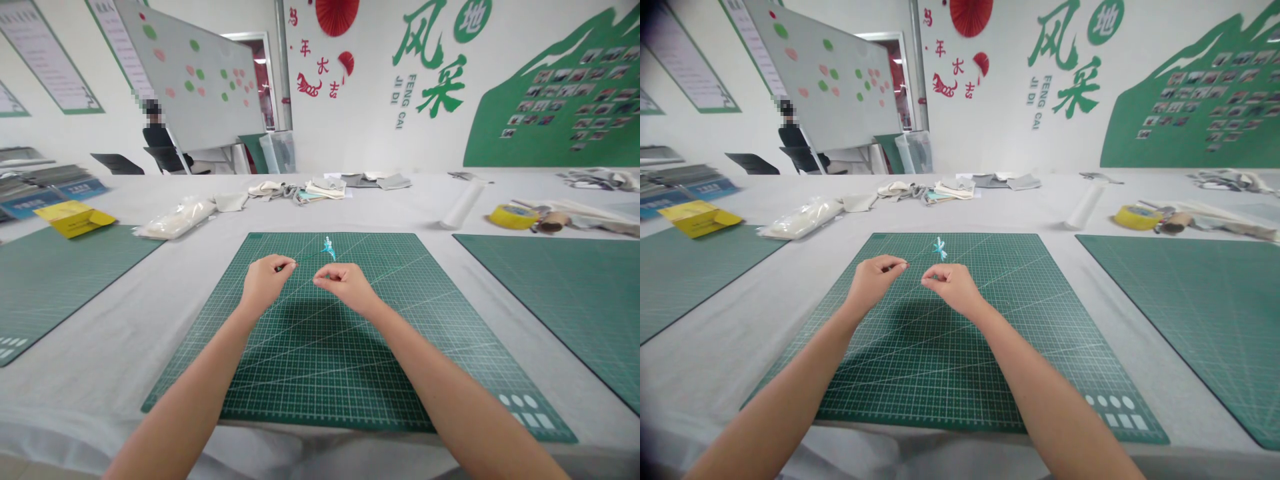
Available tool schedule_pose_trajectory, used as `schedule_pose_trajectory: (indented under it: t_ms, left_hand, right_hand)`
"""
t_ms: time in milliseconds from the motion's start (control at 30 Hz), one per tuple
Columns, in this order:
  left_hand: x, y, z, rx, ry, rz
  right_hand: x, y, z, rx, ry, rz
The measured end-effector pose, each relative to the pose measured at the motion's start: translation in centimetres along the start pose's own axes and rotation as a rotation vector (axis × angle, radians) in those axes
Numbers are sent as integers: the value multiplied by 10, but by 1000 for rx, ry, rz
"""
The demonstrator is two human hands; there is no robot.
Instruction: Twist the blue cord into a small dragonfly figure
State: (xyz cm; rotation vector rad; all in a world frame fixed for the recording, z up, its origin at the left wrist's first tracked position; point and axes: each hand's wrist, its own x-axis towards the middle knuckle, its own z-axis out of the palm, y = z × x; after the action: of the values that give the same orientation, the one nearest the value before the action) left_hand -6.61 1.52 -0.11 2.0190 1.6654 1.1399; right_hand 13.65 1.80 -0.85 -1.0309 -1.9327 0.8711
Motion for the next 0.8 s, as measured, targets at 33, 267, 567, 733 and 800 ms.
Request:
schedule_pose_trajectory:
  t_ms: [33, 267, 567, 733, 800]
  left_hand:
    - [-1, 1, 0, 78, 3, 17]
    - [-8, 11, 0, 428, 9, 107]
    - [-9, 11, 1, 472, -145, 349]
    - [-10, 15, 0, 375, -220, 431]
    - [-11, 17, -2, 322, -242, 430]
  right_hand:
    - [-1, -1, 0, -34, 15, -29]
    - [-3, -1, -6, -288, 142, -210]
    - [-3, 0, -15, -435, 213, -287]
    - [3, 4, -25, -309, 239, -154]
    - [6, 8, -27, -224, 243, -75]
